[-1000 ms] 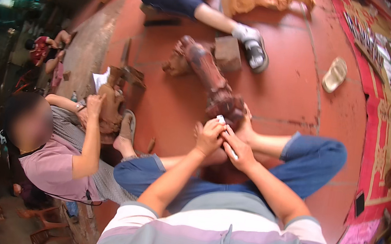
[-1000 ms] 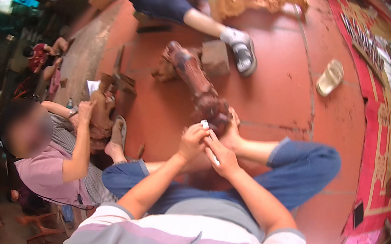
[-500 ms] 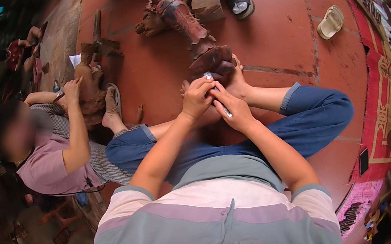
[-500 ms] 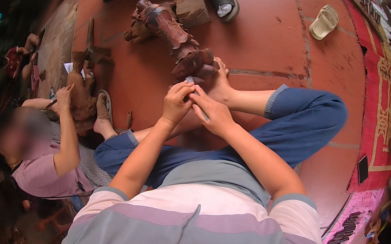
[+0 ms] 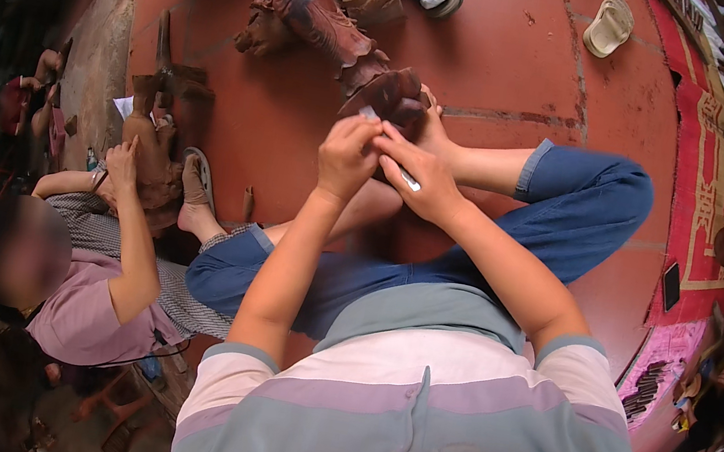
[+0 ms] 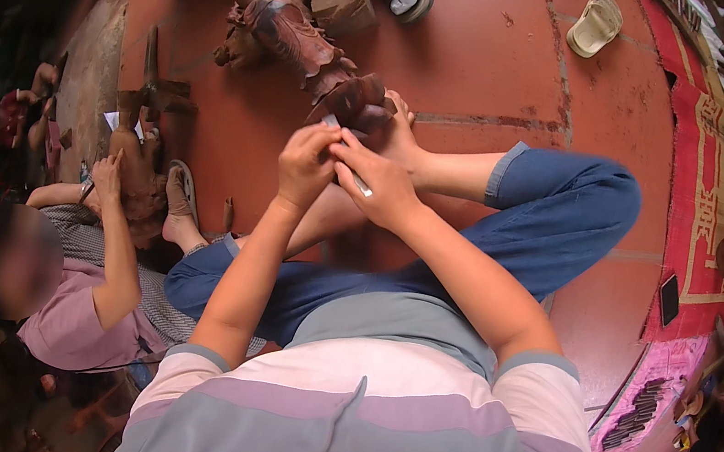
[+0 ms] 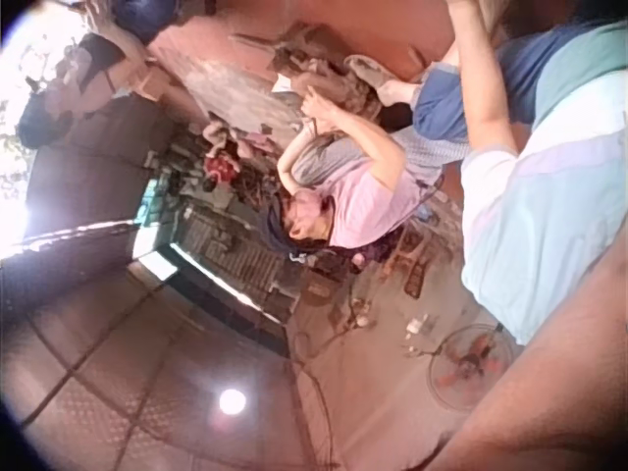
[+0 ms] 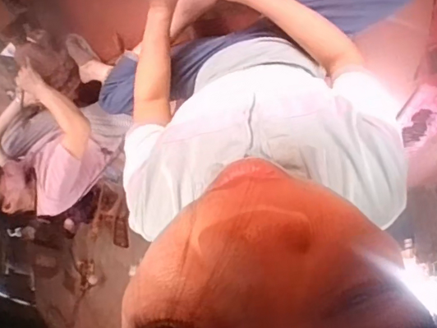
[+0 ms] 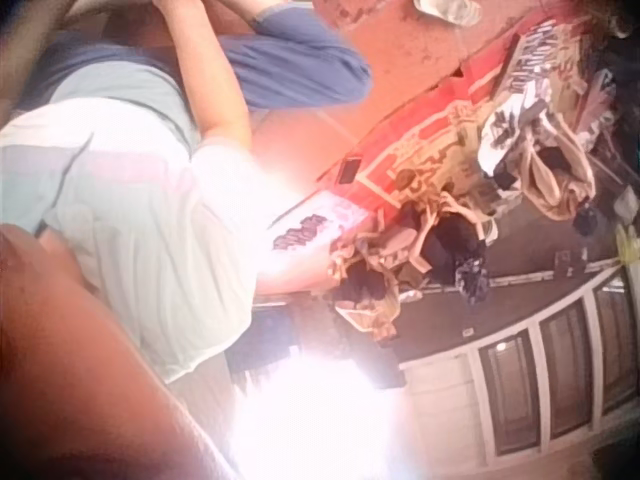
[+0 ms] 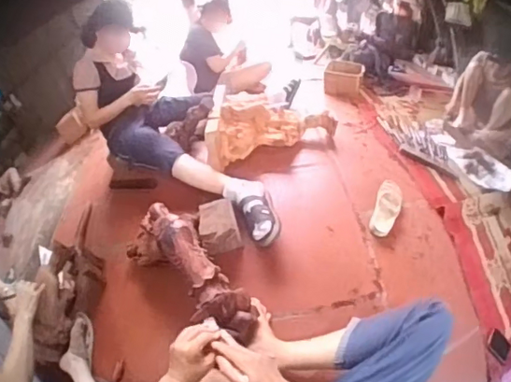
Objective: The person sits on the floor and carves a wooden figurine using a small knife. They hold the wood steady with one hand while carefully shaping details with the other. Other people are working on similar projects nearby.
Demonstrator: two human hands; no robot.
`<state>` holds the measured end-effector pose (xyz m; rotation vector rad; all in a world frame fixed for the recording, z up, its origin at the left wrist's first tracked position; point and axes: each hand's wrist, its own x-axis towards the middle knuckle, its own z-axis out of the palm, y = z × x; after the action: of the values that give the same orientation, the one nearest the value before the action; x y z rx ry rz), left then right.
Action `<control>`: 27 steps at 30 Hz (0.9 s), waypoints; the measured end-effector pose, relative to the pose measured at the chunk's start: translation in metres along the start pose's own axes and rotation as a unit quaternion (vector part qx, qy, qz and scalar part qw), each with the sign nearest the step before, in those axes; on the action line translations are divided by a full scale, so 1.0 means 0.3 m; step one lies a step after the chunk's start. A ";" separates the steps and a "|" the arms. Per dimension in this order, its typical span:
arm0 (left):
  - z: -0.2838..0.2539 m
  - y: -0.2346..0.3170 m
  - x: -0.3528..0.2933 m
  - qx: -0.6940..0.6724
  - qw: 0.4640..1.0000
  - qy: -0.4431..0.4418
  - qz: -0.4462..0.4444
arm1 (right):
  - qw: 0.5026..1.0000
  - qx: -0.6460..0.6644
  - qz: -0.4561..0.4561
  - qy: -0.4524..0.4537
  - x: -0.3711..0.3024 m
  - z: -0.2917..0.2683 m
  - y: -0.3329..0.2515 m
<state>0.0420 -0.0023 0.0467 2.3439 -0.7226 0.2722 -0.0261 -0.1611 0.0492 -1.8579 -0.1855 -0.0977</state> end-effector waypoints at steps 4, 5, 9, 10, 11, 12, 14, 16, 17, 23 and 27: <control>0.002 -0.016 0.065 0.017 0.999 0.007 0.041 | 0.999 0.029 -0.015 0.042 0.031 0.025 0.034; 0.009 -0.027 0.034 0.014 0.999 0.000 0.050 | 0.999 0.025 -0.010 0.039 0.002 0.040 0.039; 0.020 -0.008 -0.043 0.028 0.997 -0.059 0.038 | 0.996 0.047 0.067 -0.026 -0.078 0.023 0.027; 0.016 -0.007 -0.033 0.023 0.997 -0.070 0.028 | 0.993 0.059 0.091 -0.048 -0.084 0.013 0.026; 0.003 -0.011 -0.020 0.018 0.996 -0.082 0.017 | 0.996 0.064 0.057 -0.020 -0.064 0.019 0.033; -0.012 -0.002 -0.004 0.012 0.995 -0.096 0.006 | 0.998 0.054 0.037 0.000 -0.039 0.013 0.025; -0.034 0.022 0.064 0.012 0.999 -0.022 0.044 | 0.999 0.037 0.006 0.033 0.004 -0.002 -0.008; -0.025 0.004 0.093 0.033 0.999 -0.020 0.028 | 0.996 0.082 0.001 0.043 0.038 0.019 0.029; -0.010 0.000 0.071 0.034 0.999 -0.011 0.041 | 0.996 0.075 0.010 0.041 0.009 0.032 0.038; 0.006 -0.001 -0.030 0.036 0.995 -0.089 0.026 | 0.994 0.084 0.067 -0.007 -0.069 0.025 0.029; -0.042 0.012 0.070 0.036 0.997 -0.049 0.037 | 0.996 0.082 0.028 0.028 0.019 0.008 0.015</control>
<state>0.0572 -0.0053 0.0658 2.4148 -0.8615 0.2204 -0.0196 -0.1596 0.0452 -1.6944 -0.1001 -0.0928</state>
